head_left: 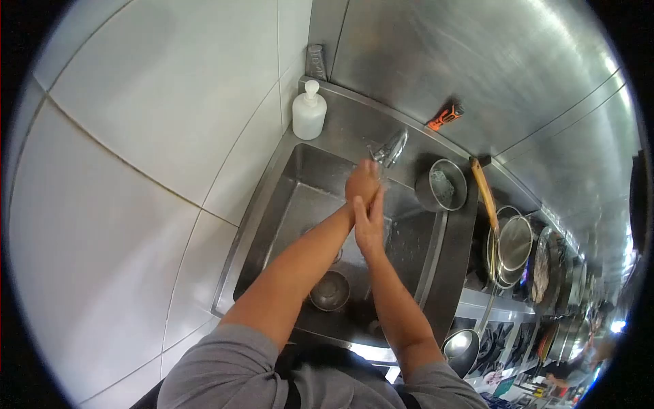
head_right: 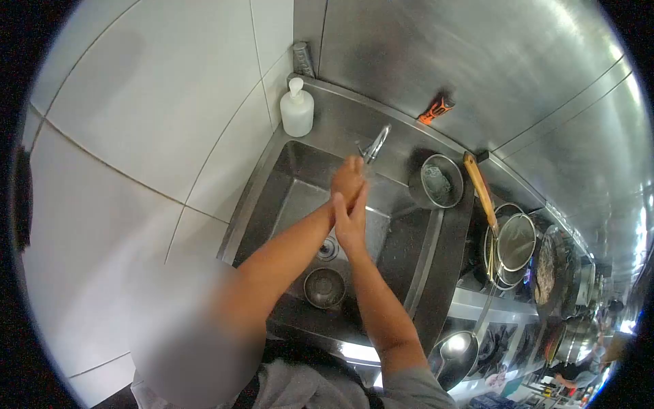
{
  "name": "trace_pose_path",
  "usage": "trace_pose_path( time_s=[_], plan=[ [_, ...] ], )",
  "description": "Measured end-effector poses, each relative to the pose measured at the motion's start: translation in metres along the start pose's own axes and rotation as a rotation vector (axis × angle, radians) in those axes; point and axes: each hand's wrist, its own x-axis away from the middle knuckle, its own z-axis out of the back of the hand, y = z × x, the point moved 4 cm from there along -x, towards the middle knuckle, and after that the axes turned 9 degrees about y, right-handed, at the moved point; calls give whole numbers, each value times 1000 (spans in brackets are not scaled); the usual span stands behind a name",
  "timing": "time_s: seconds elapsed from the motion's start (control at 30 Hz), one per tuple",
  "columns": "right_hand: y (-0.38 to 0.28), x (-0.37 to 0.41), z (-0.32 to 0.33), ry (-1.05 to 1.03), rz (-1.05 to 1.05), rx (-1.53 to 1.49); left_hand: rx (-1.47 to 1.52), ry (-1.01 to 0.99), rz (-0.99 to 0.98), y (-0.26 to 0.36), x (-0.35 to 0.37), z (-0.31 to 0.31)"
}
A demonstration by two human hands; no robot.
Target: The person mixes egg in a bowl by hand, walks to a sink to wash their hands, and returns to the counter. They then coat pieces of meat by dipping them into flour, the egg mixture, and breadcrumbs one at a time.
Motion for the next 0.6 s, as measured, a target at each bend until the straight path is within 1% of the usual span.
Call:
trace_pose_path(
  time_s=[0.03,0.07,0.1,0.13,0.17,0.2,0.23,0.27,0.3,0.33,0.37,0.4,0.43,0.47,0.5,0.53,0.57,0.6],
  plan=[
    [2,-3,3,0,-5,3,-189,12,-316,17,13,5],
    [6,-14,6,-33,-100,22,-375,22,-640,34,28,8],
    [12,-28,11,-60,-193,38,-374,17,-648,33,38,11],
    [20,-44,16,-52,-191,36,-408,50,-854,37,54,15],
    [40,-61,18,-122,-284,67,-440,87,-1057,40,69,18],
    [58,-71,18,-195,-380,99,-438,87,-1059,34,76,17],
    [66,-76,15,-194,-378,100,-430,12,-976,24,80,14],
    [76,-78,9,-263,-455,117,-424,-59,-894,14,79,11],
    [81,-78,4,-331,-534,134,-424,-58,-896,15,79,16],
    [65,-83,0,-330,-533,131,-472,-136,-896,14,80,22],
    [50,-90,-3,-384,-572,262,-522,-210,-898,14,80,29],
    [39,-91,-7,-438,-612,394,-528,-208,-901,17,84,42],
    [43,-90,-11,-441,-610,387,-579,-154,-933,24,91,59],
    [42,-92,-20,-478,-468,436,-631,-93,-964,33,97,76],
    [50,-96,-32,-512,-319,479,-643,-79,-968,41,105,97],
    [133,-124,-19,-523,-304,464,-572,-75,-964,46,120,125],
    [196,-151,-28,-643,-25,171,-503,-70,-955,44,137,150],
    [246,-165,-61,-749,253,-131,-477,-30,-896,35,155,172]
  ],
)
